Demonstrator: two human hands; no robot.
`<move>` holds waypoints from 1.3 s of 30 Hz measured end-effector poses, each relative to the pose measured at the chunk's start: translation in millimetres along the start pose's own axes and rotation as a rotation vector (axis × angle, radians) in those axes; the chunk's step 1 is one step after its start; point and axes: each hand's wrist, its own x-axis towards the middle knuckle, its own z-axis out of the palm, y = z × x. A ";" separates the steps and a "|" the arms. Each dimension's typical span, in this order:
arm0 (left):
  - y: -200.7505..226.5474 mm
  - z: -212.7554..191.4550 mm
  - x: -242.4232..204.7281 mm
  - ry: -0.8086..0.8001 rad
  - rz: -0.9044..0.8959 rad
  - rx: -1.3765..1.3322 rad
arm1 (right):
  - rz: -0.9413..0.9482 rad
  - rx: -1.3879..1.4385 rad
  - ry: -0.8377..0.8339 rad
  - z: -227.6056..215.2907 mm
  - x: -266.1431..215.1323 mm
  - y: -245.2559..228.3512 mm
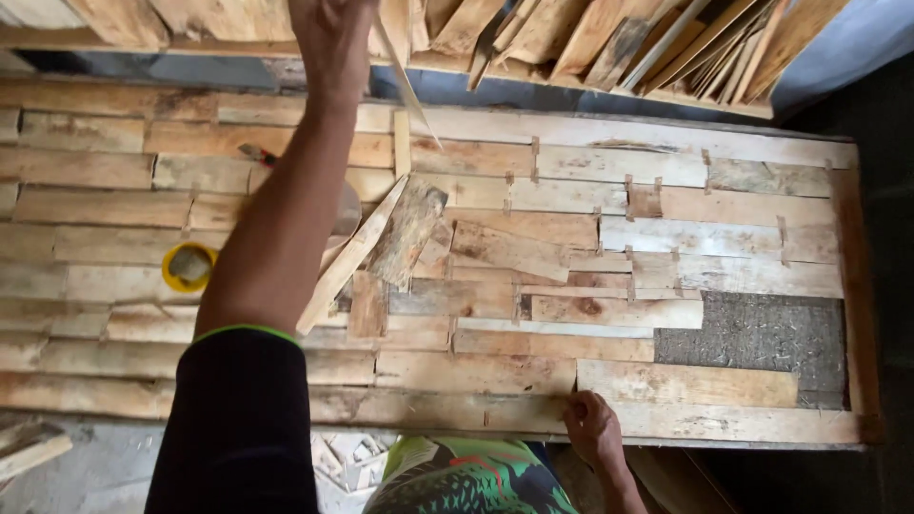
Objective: Fitting and arranging thin wood planks onto a larger surface to create a textured wooden panel.
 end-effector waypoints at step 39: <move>180.5 110.4 -386.3 0.349 -1.048 -1.192 | 0.040 1.395 -0.223 -58.4 28.9 -59.0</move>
